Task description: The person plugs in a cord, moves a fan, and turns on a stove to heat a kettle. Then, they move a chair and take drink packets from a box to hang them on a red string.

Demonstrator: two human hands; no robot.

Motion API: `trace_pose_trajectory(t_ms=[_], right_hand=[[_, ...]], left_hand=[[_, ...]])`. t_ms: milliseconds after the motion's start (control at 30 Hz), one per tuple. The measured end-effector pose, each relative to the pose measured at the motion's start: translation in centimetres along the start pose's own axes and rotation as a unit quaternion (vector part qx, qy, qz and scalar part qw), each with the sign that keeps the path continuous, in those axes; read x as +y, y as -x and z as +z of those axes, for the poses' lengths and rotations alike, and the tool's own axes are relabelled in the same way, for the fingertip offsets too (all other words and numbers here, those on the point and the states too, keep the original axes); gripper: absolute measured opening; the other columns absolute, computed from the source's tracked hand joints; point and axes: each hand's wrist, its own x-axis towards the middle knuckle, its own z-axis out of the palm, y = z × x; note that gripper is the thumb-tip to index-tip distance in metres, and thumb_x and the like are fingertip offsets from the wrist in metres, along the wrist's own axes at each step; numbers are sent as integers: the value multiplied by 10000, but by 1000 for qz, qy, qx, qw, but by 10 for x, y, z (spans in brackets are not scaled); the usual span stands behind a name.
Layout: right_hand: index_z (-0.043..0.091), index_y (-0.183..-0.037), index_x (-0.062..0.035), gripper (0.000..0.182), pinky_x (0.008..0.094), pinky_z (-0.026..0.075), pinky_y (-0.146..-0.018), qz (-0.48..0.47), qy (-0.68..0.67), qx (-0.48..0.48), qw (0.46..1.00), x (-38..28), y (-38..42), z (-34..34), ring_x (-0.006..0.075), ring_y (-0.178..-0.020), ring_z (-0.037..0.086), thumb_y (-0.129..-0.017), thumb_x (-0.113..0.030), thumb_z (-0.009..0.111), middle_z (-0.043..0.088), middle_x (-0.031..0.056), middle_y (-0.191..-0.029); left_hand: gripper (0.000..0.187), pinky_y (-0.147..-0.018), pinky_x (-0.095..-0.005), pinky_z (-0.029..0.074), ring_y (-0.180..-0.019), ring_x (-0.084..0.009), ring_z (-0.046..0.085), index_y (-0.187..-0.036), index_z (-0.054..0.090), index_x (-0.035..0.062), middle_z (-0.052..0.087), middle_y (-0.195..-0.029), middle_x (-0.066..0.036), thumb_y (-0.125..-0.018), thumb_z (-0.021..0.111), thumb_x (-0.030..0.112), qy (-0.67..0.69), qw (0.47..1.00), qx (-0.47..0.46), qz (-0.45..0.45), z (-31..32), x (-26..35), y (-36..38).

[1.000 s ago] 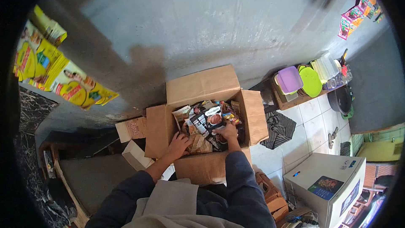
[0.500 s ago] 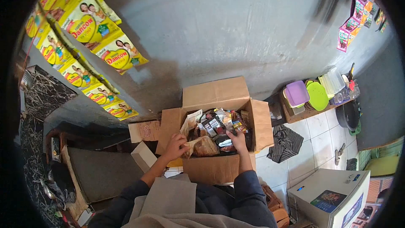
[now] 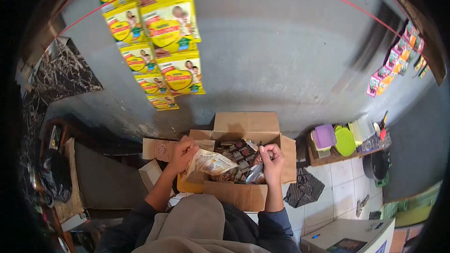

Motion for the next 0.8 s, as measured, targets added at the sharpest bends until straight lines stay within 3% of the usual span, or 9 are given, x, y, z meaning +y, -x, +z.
trace_pose_trajectory(t_ms=[133,233,400,433,467,500,567,633,800], right_hand=[[471,-799,-41,85,164,333,-438,-24,-136,9,990,-49,-6,15,38,-466,443,-809,-84,544,494,-13,-560],[519,-939,-31,138,155,264,-458,-114,-32,26,993,-81,-13,22,18,-512,357,-810,-80,522,457,-56,-626],[536,-1056,-59,413,158,342,-472,58,160,-272,947,-83,-3,49,14,-533,465,-665,-49,667,553,-26,-625],[528,-1071,-54,476,176,375,-505,-48,170,-320,931,-72,1,62,23,-577,478,-629,-62,704,575,-1,-756],[535,-1033,-30,490,225,425,-627,8,160,-365,917,-77,8,71,83,-671,506,-620,-205,730,581,65,-892],[553,-988,-24,449,234,422,-588,-111,163,-368,909,-60,10,82,98,-624,512,-625,-221,727,597,70,-808],[565,-932,-3,348,222,407,-556,27,221,-440,870,-50,14,86,62,-628,494,-663,-171,708,590,32,-742],[574,-890,3,275,222,409,-565,34,220,-437,872,-39,15,87,62,-630,496,-703,-172,674,592,28,-721],[596,-835,20,194,216,415,-594,27,155,-352,923,-31,15,80,51,-648,501,-816,-168,551,603,19,-728]], left_hand=[[242,-587,-306,317,-585,-198,369,-565,462,5,405,-539,-71,-712,605,132,-59,997,-40,31,-33,35,-16],[245,-600,-319,334,-600,-214,401,-560,486,18,432,-550,-72,-712,613,162,-103,983,-107,106,-49,53,-22],[331,-581,-326,321,-542,-225,365,-506,393,31,373,-521,-65,-712,608,174,-130,962,-137,199,-42,81,-32],[332,-592,-329,328,-551,-225,381,-503,398,36,389,-526,-64,-718,602,187,-155,947,-170,223,-37,84,-34],[318,-602,-327,334,-561,-222,404,-512,416,46,406,-530,-58,-717,598,205,-134,945,-185,235,-30,81,-37],[318,-602,-327,334,-561,-222,404,-512,416,46,406,-530,-58,-717,598,205,-133,946,-183,234,-22,78,-38],[300,-621,-324,347,-579,-221,424,-524,422,48,389,-510,-45,-710,599,203,-118,942,-167,265,-10,76,-40],[222,-657,-323,363,-625,-215,449,-616,465,44,428,-576,-56,-721,582,201,-123,951,-213,187,-12,76,-40],[308,-687,-335,389,-754,-260,495,-844,520,31,516,-820,-123,-800,489,334,-130,988,-79,-27,-23,20,-8]])
